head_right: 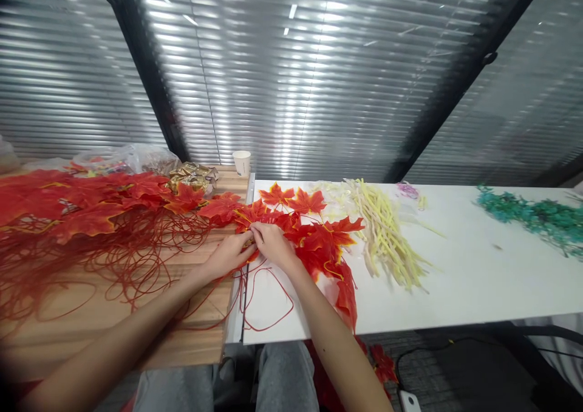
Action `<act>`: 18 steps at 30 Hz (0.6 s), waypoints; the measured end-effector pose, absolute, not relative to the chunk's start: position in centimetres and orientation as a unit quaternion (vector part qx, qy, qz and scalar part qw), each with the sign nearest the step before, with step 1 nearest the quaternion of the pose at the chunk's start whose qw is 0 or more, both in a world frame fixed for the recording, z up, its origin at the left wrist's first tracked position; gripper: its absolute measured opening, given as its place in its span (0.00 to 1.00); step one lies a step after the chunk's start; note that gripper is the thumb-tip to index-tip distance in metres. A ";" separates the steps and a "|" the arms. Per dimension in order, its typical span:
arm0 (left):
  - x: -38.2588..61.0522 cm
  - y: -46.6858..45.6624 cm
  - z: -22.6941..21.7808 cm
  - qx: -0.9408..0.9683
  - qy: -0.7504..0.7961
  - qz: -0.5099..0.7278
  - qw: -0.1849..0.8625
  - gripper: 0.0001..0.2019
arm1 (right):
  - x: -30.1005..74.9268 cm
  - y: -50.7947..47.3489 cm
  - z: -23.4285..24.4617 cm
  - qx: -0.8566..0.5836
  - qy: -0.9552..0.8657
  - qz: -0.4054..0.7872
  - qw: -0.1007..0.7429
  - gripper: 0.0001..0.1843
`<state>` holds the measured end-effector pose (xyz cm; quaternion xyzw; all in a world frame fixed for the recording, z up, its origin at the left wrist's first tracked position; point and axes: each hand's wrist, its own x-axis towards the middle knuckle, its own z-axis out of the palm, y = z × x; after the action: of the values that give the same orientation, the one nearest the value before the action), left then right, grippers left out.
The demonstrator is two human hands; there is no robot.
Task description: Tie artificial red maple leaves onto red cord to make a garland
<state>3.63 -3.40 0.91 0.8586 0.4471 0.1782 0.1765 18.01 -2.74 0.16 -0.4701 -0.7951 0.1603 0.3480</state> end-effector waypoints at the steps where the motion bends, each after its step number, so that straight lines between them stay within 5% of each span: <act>1: 3.6 -3.4 0.9 0.857 0.443 0.187 0.187 0.10 | 18.0 -2.8 0.2 -0.468 -0.795 0.160 0.351 0.12; 18: 3.3 -2.9 1.2 0.787 0.429 0.317 0.311 0.14 | 17.8 -2.7 0.5 -0.464 -0.752 0.194 0.427 0.13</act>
<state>3.26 -2.87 1.20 0.7865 0.4289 0.3174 0.3110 17.78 -2.70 0.47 -0.4637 -0.7519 0.1944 0.4265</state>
